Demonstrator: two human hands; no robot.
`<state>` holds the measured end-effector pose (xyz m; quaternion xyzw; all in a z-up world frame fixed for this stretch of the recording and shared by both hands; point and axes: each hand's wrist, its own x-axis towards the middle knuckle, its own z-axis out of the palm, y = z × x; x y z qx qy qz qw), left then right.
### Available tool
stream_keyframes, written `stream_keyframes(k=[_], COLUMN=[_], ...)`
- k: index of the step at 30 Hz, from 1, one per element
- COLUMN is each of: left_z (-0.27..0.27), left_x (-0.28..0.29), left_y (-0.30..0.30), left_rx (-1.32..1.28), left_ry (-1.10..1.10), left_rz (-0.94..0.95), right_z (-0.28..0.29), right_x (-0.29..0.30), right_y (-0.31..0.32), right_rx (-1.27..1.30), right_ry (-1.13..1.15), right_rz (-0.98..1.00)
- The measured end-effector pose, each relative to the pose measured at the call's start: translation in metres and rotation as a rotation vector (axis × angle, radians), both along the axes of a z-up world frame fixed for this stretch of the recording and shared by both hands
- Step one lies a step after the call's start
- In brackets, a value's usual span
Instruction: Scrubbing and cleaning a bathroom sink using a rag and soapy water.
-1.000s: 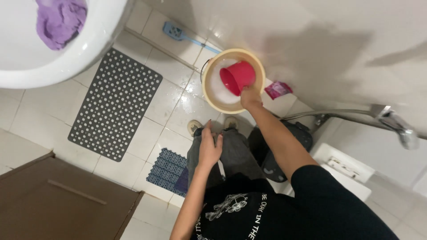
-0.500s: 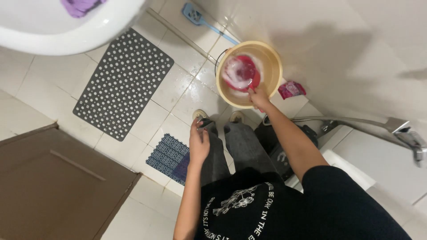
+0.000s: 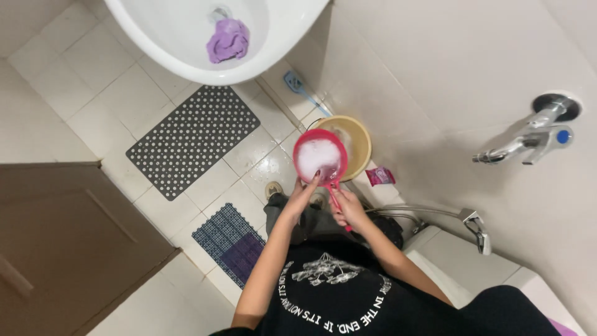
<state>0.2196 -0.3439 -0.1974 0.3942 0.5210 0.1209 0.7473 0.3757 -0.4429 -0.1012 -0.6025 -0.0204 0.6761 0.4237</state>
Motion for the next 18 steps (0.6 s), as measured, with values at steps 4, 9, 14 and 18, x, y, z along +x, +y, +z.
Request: stream_keyframes(k=[4, 9, 14, 18], left_z=[0.1, 0.138, 0.193, 0.22], left_x=[-0.004, -0.035, -0.075, -0.111], left_y=[0.009, 0.044, 0.108, 0.161], left_rx=[-0.215, -0.134, -0.038, -0.055], left_ry=[-0.088, -0.459, -0.445, -0.463], left_rz=[0.116, 0.57, 0.569, 0.632], right_z=[0.052, 0.098, 0.111, 0.123], right_x=[-0.04, -0.077, -0.104, -0.102], right_y=[0.024, 0.073, 0.134, 0.198], right_rx=[0.116, 0.285, 0.529, 0.648], right_ry=[0.039, 0.05, -0.158, -0.614], right_rz=[0.044, 0.185, 0.36, 0.741])
